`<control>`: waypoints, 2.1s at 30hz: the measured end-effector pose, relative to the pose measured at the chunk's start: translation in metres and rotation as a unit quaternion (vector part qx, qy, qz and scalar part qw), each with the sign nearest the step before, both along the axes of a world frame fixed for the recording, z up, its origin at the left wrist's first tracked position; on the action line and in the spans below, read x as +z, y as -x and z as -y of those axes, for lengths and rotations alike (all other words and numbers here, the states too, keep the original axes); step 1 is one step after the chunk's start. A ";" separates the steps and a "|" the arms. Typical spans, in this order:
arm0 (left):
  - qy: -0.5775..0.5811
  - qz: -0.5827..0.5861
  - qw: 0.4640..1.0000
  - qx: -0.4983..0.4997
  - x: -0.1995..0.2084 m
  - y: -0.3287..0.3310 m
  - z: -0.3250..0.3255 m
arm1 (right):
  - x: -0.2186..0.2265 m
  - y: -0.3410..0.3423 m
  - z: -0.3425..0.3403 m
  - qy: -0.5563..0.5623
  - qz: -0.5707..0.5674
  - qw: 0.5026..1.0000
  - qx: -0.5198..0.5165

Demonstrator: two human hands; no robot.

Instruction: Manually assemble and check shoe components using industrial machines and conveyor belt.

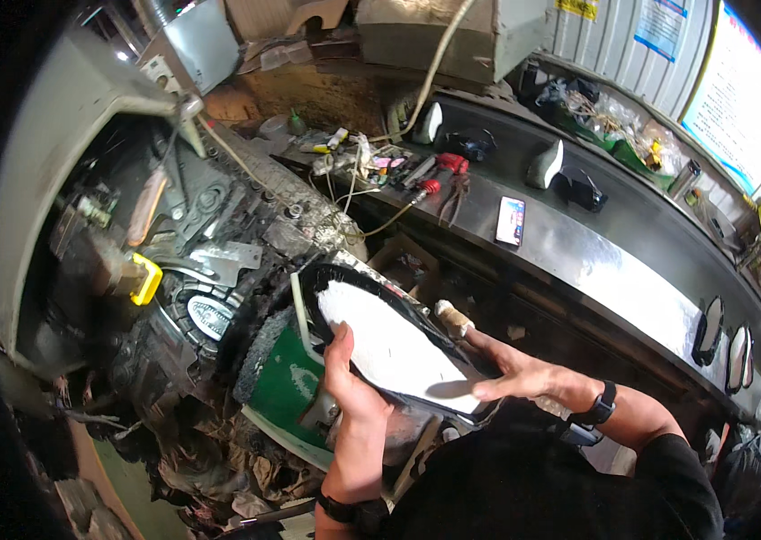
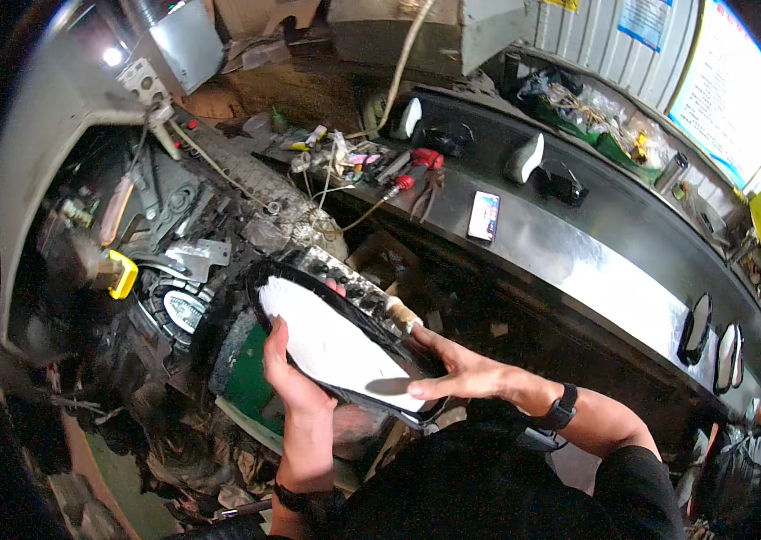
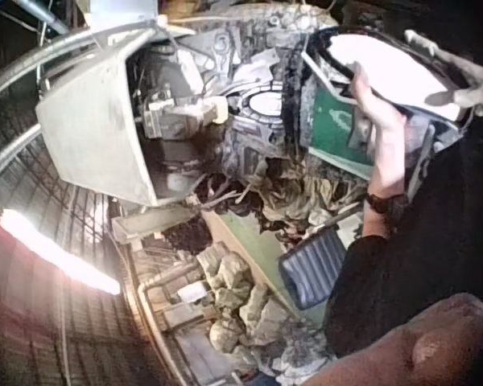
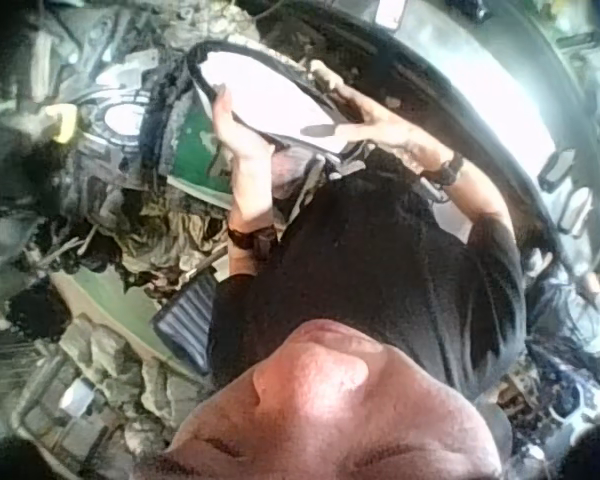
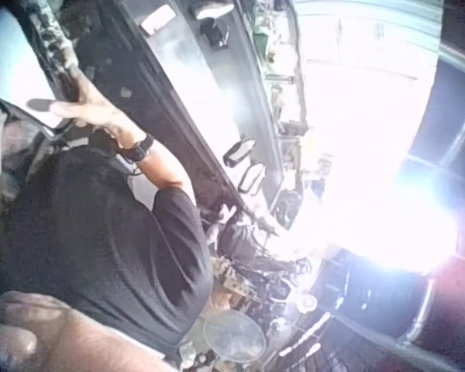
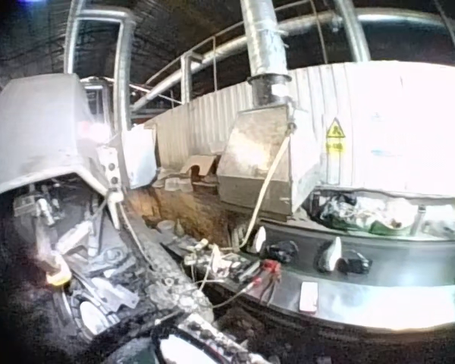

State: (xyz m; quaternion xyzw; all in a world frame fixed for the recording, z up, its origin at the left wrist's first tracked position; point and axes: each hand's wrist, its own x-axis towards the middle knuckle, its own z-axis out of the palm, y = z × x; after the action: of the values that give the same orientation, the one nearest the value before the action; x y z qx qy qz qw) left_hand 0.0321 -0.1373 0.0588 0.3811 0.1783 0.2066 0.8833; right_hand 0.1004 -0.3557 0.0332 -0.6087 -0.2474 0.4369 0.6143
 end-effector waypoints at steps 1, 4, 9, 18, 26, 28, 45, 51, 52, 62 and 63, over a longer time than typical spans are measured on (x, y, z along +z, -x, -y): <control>-0.013 0.032 0.999 -0.037 0.006 -0.012 0.010 | -0.003 -0.002 0.004 -0.015 -0.005 1.000 -0.009; 0.025 0.114 0.990 -0.083 0.006 -0.040 0.026 | -0.001 -0.009 0.015 -0.037 -0.038 0.998 -0.037; 0.020 0.055 0.986 -0.156 -0.006 -0.099 0.064 | -0.032 -0.040 0.067 -0.053 -0.063 0.991 -0.103; 0.154 0.144 0.935 -0.285 -0.015 -0.202 0.172 | -0.062 -0.110 0.180 -0.368 -0.374 0.842 -0.127; -0.065 0.001 0.963 -0.260 0.005 -0.267 0.229 | -0.056 -0.142 0.245 -0.025 0.235 0.939 -0.249; -0.084 0.027 0.957 -0.276 -0.004 -0.278 0.233 | -0.069 -0.146 0.242 -0.072 0.350 0.886 -0.295; 0.031 -0.175 0.955 -0.236 -0.035 -0.330 0.245 | -0.059 -0.153 0.252 -0.113 0.221 0.891 -0.381; 0.102 -0.319 0.889 -0.312 -0.105 -0.333 0.232 | -0.027 -0.176 0.236 -0.033 0.246 0.874 -0.418; 0.112 -0.329 0.879 -0.326 -0.112 -0.333 0.230 | -0.023 -0.178 0.233 -0.015 0.216 0.880 -0.423; -0.420 -0.268 0.829 -0.253 -0.184 -0.335 0.234 | -0.096 -0.184 0.248 -0.083 -0.175 0.730 -0.655; -0.504 -0.294 0.760 -0.286 -0.193 -0.346 0.230 | -0.107 -0.182 0.260 -0.075 -0.187 0.715 -0.669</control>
State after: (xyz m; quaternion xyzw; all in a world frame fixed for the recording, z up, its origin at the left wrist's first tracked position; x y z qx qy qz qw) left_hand 0.3785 -0.3669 -0.1343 0.8468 0.1816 -0.1178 0.4859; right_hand 0.2829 -0.6154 -0.0741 -0.4730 0.3124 -0.0037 0.8238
